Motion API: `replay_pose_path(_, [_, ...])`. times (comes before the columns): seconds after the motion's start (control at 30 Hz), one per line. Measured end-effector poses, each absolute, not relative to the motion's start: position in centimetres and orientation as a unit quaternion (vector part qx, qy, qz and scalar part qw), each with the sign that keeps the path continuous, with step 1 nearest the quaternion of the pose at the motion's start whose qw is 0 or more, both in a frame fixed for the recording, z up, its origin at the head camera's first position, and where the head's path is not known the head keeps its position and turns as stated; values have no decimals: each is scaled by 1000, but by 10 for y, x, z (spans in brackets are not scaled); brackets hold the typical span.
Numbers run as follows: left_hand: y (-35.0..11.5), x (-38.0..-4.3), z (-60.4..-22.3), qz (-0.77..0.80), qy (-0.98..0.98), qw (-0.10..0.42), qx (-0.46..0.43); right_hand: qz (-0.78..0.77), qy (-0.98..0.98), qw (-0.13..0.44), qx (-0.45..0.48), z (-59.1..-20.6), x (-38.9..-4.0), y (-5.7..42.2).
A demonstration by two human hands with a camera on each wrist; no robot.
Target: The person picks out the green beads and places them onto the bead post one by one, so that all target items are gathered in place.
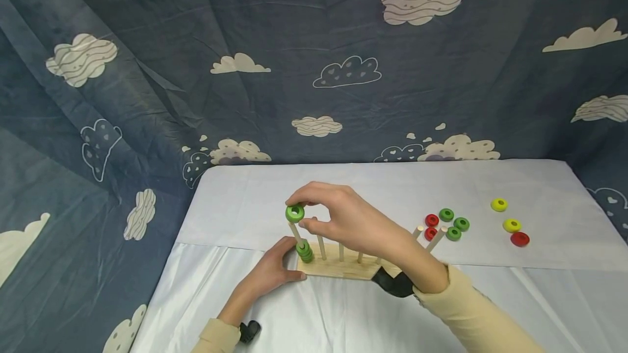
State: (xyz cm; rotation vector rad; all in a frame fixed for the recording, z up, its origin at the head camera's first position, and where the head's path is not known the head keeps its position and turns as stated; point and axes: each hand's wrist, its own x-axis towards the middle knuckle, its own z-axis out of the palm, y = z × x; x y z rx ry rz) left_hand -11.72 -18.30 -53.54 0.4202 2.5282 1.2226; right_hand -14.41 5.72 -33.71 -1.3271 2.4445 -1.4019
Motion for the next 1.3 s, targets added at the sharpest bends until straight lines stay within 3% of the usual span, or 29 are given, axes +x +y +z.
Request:
replay_pose_path(0.7, [-183, -118, -537, 417, 883, 156, 146, -404, 805, 95, -424, -338, -150, 48])
replay_pose_path(1.3, [-182, -117, -535, 419, 883, 157, 141, -377, 821, 117, -412, -343, -153, 44])
